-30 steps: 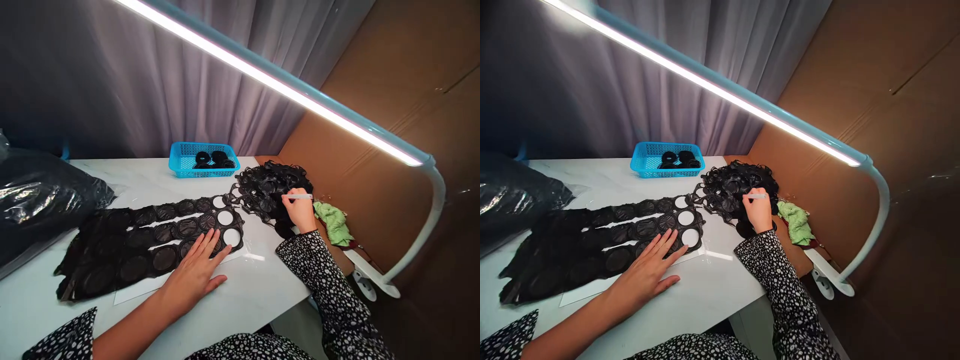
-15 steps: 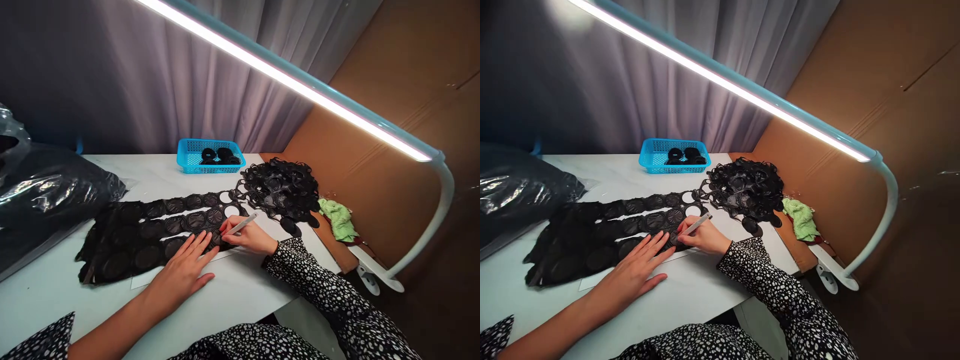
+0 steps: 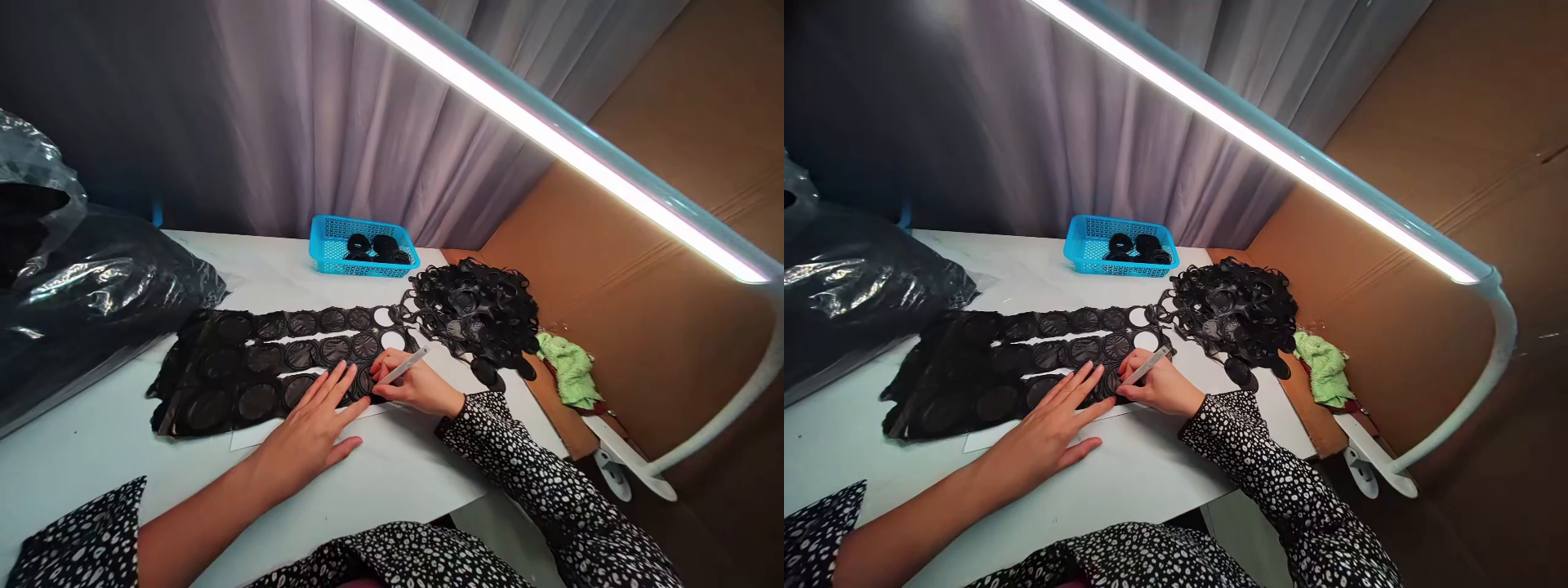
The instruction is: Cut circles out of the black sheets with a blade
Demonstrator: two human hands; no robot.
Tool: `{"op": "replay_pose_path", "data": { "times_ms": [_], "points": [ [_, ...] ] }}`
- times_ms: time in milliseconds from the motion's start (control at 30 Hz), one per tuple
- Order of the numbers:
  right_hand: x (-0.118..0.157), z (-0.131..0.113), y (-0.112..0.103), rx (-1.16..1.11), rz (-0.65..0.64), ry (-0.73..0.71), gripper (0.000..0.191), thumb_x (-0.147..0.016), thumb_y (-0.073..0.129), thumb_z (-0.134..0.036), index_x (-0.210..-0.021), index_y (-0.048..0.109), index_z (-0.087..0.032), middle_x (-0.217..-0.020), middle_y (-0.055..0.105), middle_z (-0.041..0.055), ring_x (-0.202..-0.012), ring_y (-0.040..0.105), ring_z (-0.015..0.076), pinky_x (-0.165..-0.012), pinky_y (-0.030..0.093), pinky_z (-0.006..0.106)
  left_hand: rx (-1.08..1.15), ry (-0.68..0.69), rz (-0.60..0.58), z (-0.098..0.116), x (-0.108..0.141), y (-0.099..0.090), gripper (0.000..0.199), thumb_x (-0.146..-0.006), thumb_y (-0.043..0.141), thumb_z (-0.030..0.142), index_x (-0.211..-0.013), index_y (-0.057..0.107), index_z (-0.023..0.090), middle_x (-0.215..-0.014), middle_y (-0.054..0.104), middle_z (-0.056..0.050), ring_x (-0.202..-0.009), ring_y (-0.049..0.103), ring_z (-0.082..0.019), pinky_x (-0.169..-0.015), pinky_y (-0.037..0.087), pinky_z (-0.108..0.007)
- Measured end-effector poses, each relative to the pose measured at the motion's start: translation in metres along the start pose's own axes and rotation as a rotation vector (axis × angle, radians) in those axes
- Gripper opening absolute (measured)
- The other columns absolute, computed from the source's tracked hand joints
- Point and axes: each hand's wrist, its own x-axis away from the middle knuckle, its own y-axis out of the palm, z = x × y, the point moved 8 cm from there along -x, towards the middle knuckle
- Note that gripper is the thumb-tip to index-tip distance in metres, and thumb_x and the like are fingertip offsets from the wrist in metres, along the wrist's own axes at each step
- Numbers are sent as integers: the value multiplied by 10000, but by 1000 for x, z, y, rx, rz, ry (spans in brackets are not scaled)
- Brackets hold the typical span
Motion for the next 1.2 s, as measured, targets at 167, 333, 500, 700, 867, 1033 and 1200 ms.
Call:
{"op": "replay_pose_path", "data": {
  "times_ms": [167,333,500,700,867,1033,1200],
  "points": [
    [13,-16,20,425,-28,-169,66,-902,540,-153,-852,559,-191,-875,639,79,-812,569,202,-744,467,320,38,-15,-5,-1,1,-1,521,-918,608,401,-1413,481,300,-1637,151,-88,-1474,198,-364,-1141,300,-545],
    [10,26,-73,602,441,115,132,-904,460,-165,-796,524,-204,-799,660,72,-723,577,189,-662,410,280,31,-6,-4,-4,2,-1,490,-920,610,381,-1391,506,291,-1639,133,-87,-1469,211,-362,-1148,297,-538],
    [-13,38,-102,320,462,158,143,-890,514,-246,-755,533,-206,-804,706,45,-656,579,161,-616,404,258,8,29,56,13,5,-6,450,-951,546,272,-1395,495,210,-1595,273,-132,-1444,299,-331,-1139,345,-498],
    [-39,21,-30,-25,129,31,121,-855,580,-204,-737,553,-192,-897,726,39,-767,622,155,-698,455,265,32,477,-16,88,9,-17,344,-979,471,217,-1313,546,176,-1484,475,-130,-1332,494,-264,-1054,474,-393],
    [-44,31,-22,-65,63,61,98,-850,609,-225,-763,602,-179,-825,692,13,-725,590,139,-669,448,246,-16,108,96,26,-27,-31,341,-1001,391,171,-1299,555,150,-1447,510,-151,-1349,469,-260,-1093,423,-459],
    [-48,31,-20,-60,7,67,83,-842,646,-242,-794,629,-176,-750,652,-13,-664,560,125,-637,440,236,-67,-86,42,-31,-36,-10,398,-1002,447,434,-1301,571,203,-1489,465,-125,-1397,400,-293,-1125,355,-493],
    [-51,33,-19,-52,-3,70,83,-838,654,-231,-779,623,-182,-712,631,-24,-638,552,122,-626,430,237,-89,-92,5,-31,-27,-1,535,-982,476,483,-1415,473,167,-1521,419,-142,-1426,350,-283,-1154,307,-465]
  ]
}}
